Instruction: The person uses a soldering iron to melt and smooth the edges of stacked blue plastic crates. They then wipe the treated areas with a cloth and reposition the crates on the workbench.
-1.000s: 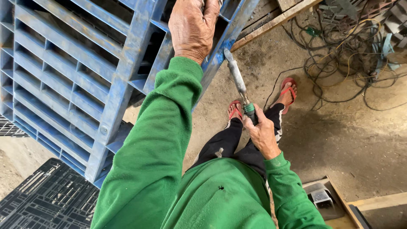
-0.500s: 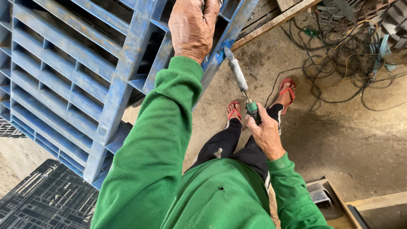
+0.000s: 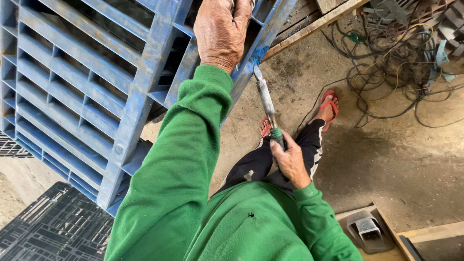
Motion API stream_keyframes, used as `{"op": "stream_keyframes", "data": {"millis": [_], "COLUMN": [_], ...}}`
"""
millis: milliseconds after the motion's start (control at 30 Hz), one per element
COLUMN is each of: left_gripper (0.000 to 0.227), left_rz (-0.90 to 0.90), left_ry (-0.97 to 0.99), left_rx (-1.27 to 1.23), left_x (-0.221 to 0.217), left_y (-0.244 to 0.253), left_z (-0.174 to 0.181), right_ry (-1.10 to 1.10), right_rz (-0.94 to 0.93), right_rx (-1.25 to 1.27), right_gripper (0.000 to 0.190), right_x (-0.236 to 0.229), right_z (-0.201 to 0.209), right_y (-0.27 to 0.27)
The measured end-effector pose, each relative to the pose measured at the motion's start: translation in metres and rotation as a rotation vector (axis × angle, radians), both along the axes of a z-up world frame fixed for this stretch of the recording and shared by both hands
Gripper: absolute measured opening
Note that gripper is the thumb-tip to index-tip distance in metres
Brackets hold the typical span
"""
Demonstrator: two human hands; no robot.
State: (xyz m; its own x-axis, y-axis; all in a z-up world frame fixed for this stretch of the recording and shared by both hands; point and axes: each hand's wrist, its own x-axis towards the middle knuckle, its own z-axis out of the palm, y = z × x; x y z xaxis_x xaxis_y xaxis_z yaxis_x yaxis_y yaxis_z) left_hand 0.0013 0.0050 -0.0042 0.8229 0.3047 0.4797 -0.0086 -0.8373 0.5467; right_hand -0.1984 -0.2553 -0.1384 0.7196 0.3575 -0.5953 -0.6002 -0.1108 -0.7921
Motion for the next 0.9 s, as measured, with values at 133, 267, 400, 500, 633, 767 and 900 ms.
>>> {"op": "stream_keyframes", "data": {"millis": [133, 267, 400, 500, 633, 767, 900], "left_gripper": [0.024, 0.023, 0.022, 0.021, 0.02, 0.02, 0.021], "left_rz": [0.023, 0.009, -0.026, -0.052, -0.071, -0.084, -0.067], "left_ry": [0.047, 0.047, -0.005, -0.05, -0.054, -0.019, -0.015], "left_rx": [-0.032, -0.025, -0.03, -0.008, -0.065, -0.136, -0.124], "left_x": [0.001, 0.003, 0.001, 0.001, 0.0, 0.001, 0.0], "left_y": [0.0, 0.001, 0.002, 0.002, 0.003, 0.004, 0.005], "left_z": [0.001, 0.001, 0.001, 0.001, -0.001, -0.003, -0.003], "right_ry": [0.18, 0.2, 0.173, 0.141, 0.002, 0.02, 0.061], "right_rz": [-0.113, -0.186, -0.204, -0.225, -0.214, -0.242, -0.21], "right_rx": [0.128, 0.266, 0.275, 0.29, 0.205, 0.185, 0.233], "right_gripper": [0.049, 0.049, 0.049, 0.048, 0.045, 0.043, 0.043], "right_x": [-0.027, -0.039, -0.044, -0.045, -0.039, -0.029, -0.028], "right_z": [-0.008, -0.013, -0.024, -0.035, -0.048, -0.052, -0.046], "right_y": [0.008, 0.015, 0.028, 0.036, 0.043, 0.043, 0.036]}}
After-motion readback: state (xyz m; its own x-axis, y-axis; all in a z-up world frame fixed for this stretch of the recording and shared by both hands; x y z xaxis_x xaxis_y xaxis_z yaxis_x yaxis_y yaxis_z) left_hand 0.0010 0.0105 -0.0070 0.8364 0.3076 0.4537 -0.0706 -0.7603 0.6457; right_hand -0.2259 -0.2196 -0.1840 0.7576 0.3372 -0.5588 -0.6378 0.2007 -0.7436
